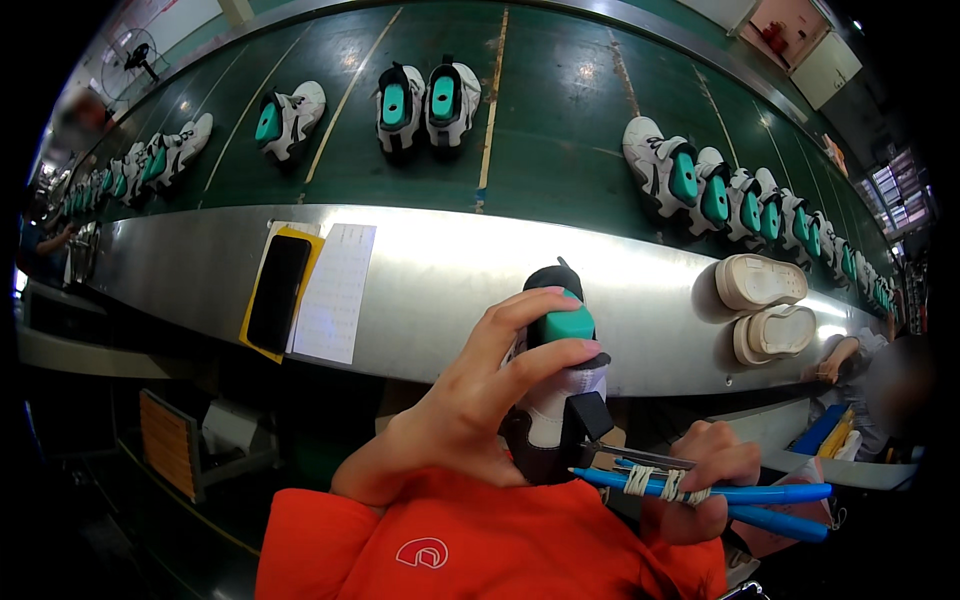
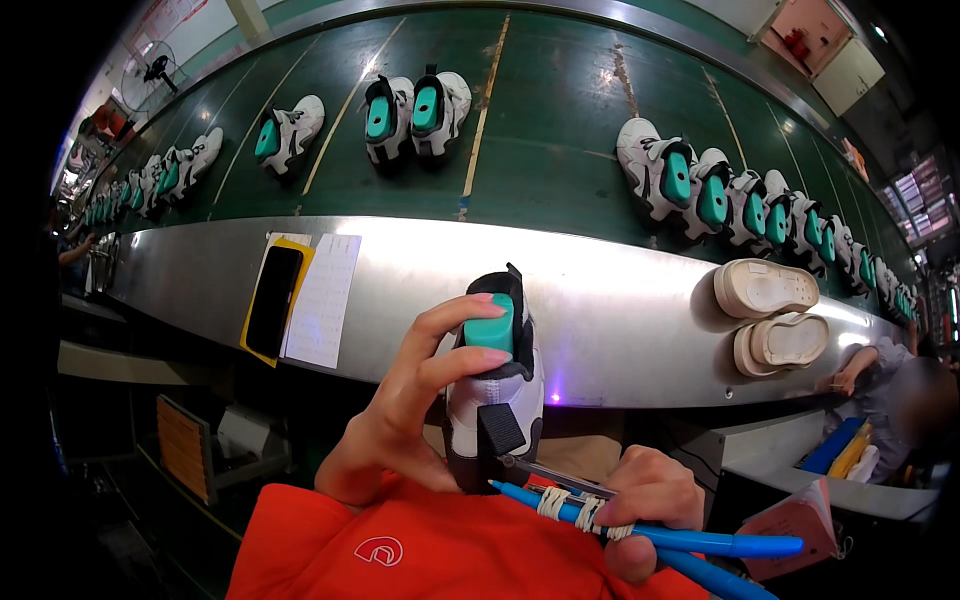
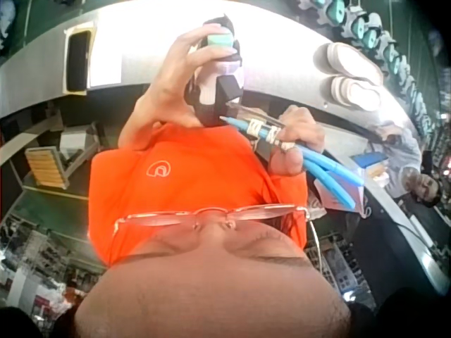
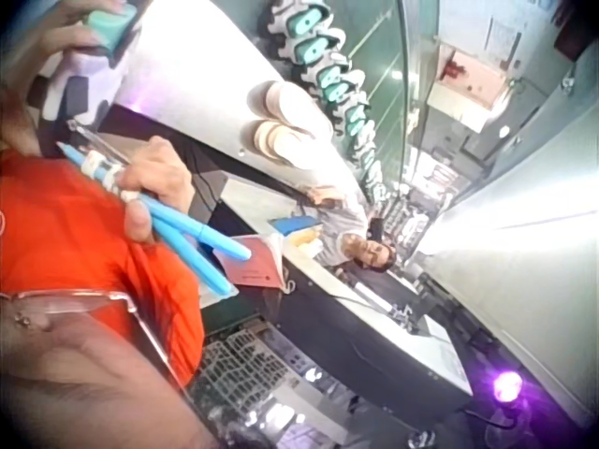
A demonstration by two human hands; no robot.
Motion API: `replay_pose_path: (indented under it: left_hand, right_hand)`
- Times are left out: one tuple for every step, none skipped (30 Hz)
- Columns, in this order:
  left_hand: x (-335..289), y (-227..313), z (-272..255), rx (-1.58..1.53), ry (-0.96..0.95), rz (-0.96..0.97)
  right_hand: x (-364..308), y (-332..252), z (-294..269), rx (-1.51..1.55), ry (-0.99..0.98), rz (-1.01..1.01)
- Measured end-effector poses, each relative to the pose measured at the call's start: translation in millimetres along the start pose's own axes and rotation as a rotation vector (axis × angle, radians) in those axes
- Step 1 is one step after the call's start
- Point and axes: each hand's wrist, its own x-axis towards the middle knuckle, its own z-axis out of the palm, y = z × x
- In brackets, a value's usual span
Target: The person picks up white and teal sneakers from a conveyor belt and uses a blue pen-like tool to apply a substance to the shoe's interior lining. The person handles the shoes one at a time, rotating them to access different areas before placing them back on the belt.
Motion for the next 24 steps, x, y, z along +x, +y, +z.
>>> replay_pose_path:
  left_hand:
    - [-0.1,0.2,-0.1,-0.007,0.003,-0.003]
    - [-0.7,0.2,-0.2,-0.011,0.007,-0.008]
    - [-1.2,0.1,-0.4,-0.01,0.009,-0.011]
    - [-1.5,0.0,-0.8,-0.01,0.01,-0.014]
    - [-1.5,-0.1,-1.1,-0.013,0.009,-0.015]
    - [-1.4,0.0,-1.3,-0.01,0.009,-0.016]
    - [-1.3,0.1,-1.5,-0.007,0.009,-0.018]
    - [-1.2,0.1,-1.5,-0.005,0.007,-0.018]
    - [-1.2,-0.1,-1.7,-0.01,0.004,-0.017]
    - [-1.5,-0.5,-2.0,-0.014,0.0,-0.017]
    - [-2.1,-1.0,-2.0,-0.015,-0.001,-0.018]
    - [-2.8,-1.0,-1.9,-0.014,0.003,-0.019]
    - [-3.4,-0.9,-1.8,-0.014,0.007,-0.021]
    - [-3.3,-0.7,-1.7,-0.017,0.009,-0.02]
    - [-2.8,0.0,-1.6,-0.019,0.01,-0.022]
    - [-2.2,1.0,-1.5,-0.022,0.01,-0.024]
    - [-1.8,1.4,-1.0,-0.025,0.009,-0.025]
    - [-1.6,0.9,-1.0,-0.019,-0.002,-0.028]
    - [-1.2,0.1,-1.3,-0.016,-0.014,-0.031]
    - [4.4,2.3,1.6,-0.041,-0.06,-0.013]
    - [0.5,-0.1,-0.1,-0.005,-0.034,-0.039]
    - [-2.8,-1.8,-2.0,0.029,-0.009,-0.062]
    - [2.2,-1.5,-3.5,0.025,-0.013,-0.075]
    - [9.5,-2.6,-2.3,-0.003,-0.014,-0.036]
  right_hand:
    - [-0.4,0.1,0.3,-0.005,0.002,-0.002]
    - [-1.0,1.0,0.5,-0.007,0.003,-0.004]
    - [-1.4,1.9,0.7,-0.009,0.004,-0.006]
    - [-1.4,2.9,0.9,-0.009,0.006,-0.013]
    - [-1.5,3.2,1.5,-0.012,0.011,-0.021]
    - [-1.4,3.6,1.8,-0.015,0.016,-0.029]
    - [-1.3,4.3,1.8,-0.011,0.012,-0.037]
    - [-1.6,4.5,1.6,-0.01,0.011,-0.045]
    - [-1.7,4.4,1.7,-0.007,0.009,-0.053]
    - [-1.9,4.0,2.3,-0.013,0.013,-0.054]
    - [-2.0,4.6,2.8,-0.015,0.016,-0.055]
    - [-2.1,5.2,3.2,-0.016,0.017,-0.055]
    - [-2.1,5.6,2.9,-0.016,0.011,-0.049]
    - [-2.1,4.7,2.5,-0.02,0.008,-0.044]
    - [-2.1,3.8,2.3,-0.024,0.004,-0.039]
    - [-1.7,3.0,2.4,-0.03,0.002,-0.042]
    - [-1.4,2.6,2.2,-0.036,0.0,-0.045]
    - [-0.8,1.9,2.0,-0.043,0.0,-0.049]
    - [1.5,-0.3,0.8,-0.067,-0.043,-0.039]
    - [1.7,-13.3,-2.5,-0.125,-0.05,-0.031]
    - [8.8,-7.8,-5.6,-0.121,-0.112,-0.019]
    - [21.6,-0.6,-9.8,-0.119,-0.245,-0.029]
    - [34.7,-4.4,-9.9,-0.134,-0.308,-0.004]
    - [45.4,-11.6,-7.3,-0.144,-0.299,0.006]
